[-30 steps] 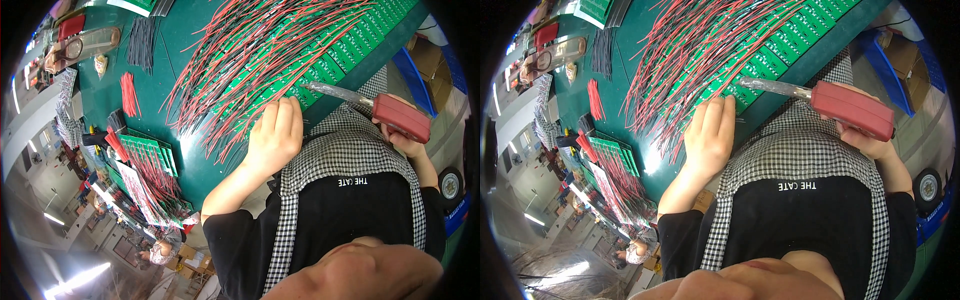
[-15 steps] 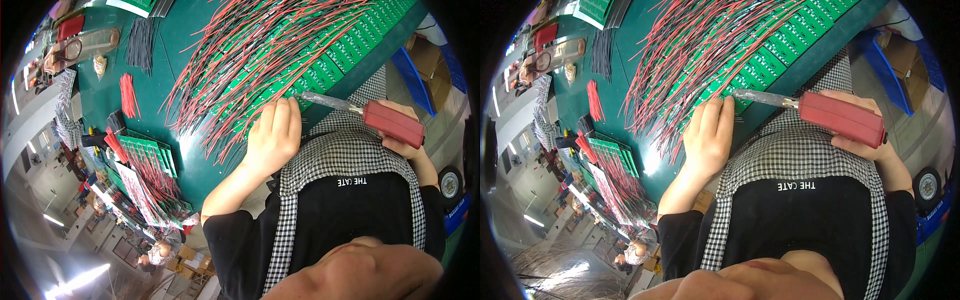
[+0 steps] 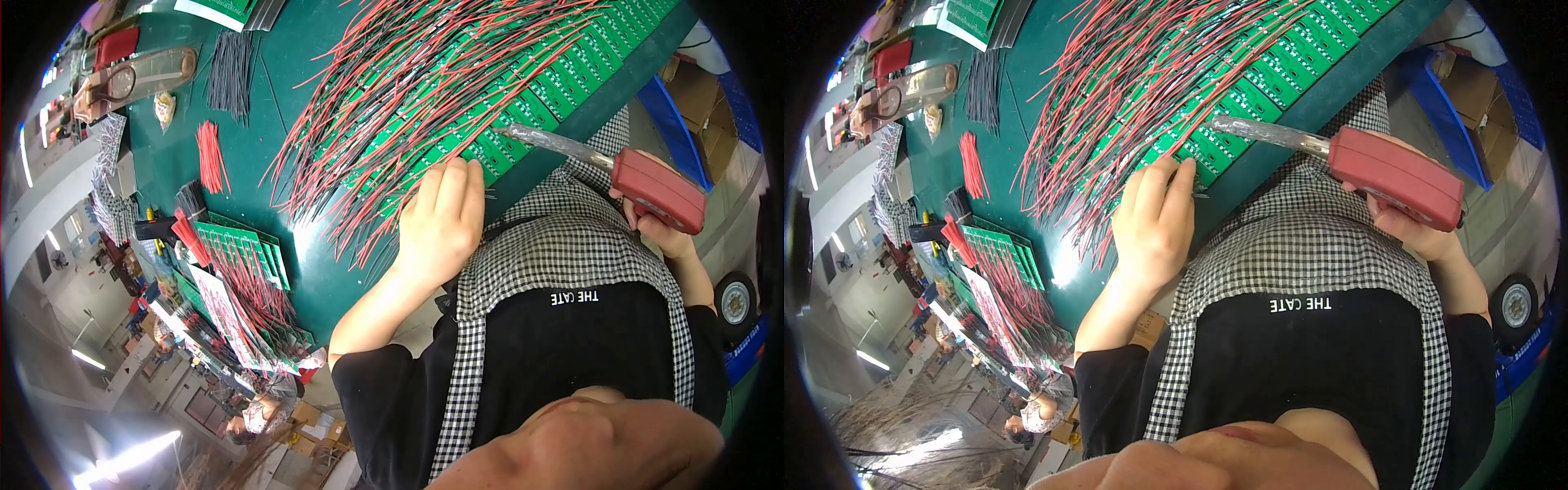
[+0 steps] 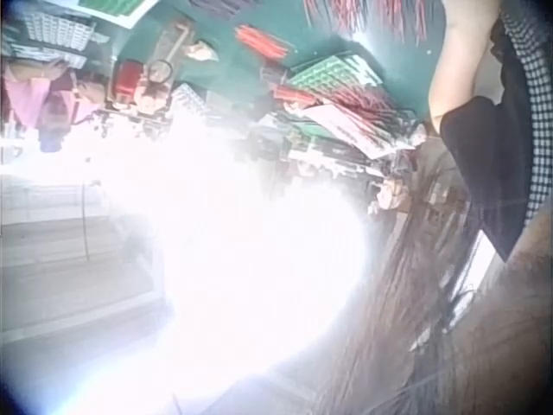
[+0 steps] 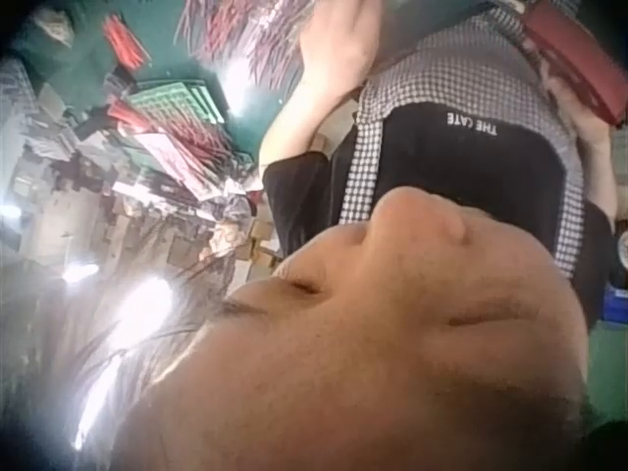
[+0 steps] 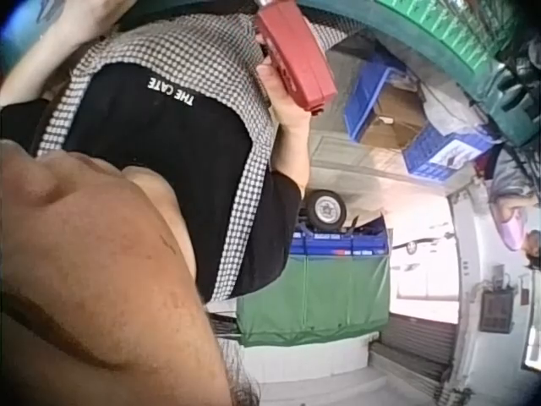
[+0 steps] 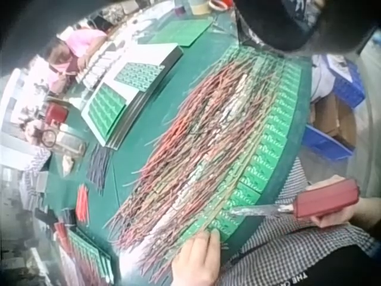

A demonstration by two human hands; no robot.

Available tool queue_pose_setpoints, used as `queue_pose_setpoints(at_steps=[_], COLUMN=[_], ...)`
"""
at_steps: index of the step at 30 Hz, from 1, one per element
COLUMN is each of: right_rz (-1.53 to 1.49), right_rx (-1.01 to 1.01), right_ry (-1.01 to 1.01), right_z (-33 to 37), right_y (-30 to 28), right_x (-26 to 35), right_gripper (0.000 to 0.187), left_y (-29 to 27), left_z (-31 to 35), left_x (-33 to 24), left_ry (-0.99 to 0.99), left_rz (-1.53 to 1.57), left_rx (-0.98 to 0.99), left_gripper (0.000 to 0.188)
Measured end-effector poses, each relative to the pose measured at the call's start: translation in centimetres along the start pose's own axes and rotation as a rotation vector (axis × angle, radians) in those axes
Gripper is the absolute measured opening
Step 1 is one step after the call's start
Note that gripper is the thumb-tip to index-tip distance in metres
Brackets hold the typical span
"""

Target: The recorder is soldering or applying sealant to connect wires to multiple LED PCB strips on a production line.

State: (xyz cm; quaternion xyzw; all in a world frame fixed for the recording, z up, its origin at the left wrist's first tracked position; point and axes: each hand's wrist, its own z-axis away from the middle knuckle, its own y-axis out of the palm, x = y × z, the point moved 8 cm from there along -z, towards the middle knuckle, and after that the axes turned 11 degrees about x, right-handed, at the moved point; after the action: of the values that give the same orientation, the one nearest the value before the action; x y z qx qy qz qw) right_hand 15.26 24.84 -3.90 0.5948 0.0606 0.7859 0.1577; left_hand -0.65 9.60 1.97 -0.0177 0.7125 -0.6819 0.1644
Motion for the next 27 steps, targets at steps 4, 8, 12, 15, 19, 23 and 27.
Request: queue_pose_setpoints(at_steps=[4, 8, 12, 15, 19, 23, 27], right_rz=[-0.024, -0.008, -0.006, 0.017, 0.356, 0.365, 0.295], right_rx=[-0.019, -0.01, 0.031, 0.023, -0.041, 0.0, 0.02], right_ry=[-0.005, 0.023, 0.018, 0.029, -0.059, -0.111, -0.122], right_z=[0.1, 0.1, 0.1, 0.1, 0.0, -0.4, -0.1], right_y=[-0.2, -0.1, 0.0, -0.2, -0.8, -0.2, -0.1], right_x=[0.0, -0.1, 0.1, 0.2, 1.0, 2.2, 1.8], right_gripper=[0.084, 0.084, 0.08, 0.071, 0.069, 0.069, 0.07], left_y=[-0.4, -0.5, -0.1, 0.1, 0.1, 0.0, 0.1], left_z=[-0.2, -0.8, -1.0, -1.3, -1.4, -1.5, -1.4], left_x=[0.1, -0.4, -0.8, -0.8, -0.9, -0.8, -0.8], left_ry=[-0.011, 0.037, 0.112, 0.114, 0.125, 0.118, 0.114], left_rz=[0.046, 0.031, -0.068, -0.062, -0.054, -0.059, -0.067], left_rx=[-0.053, -0.1, -0.111, -0.085, -0.08, -0.069, -0.052], left_gripper=[0.03, 0.028, 0.026, 0.026, 0.026, 0.026, 0.026])
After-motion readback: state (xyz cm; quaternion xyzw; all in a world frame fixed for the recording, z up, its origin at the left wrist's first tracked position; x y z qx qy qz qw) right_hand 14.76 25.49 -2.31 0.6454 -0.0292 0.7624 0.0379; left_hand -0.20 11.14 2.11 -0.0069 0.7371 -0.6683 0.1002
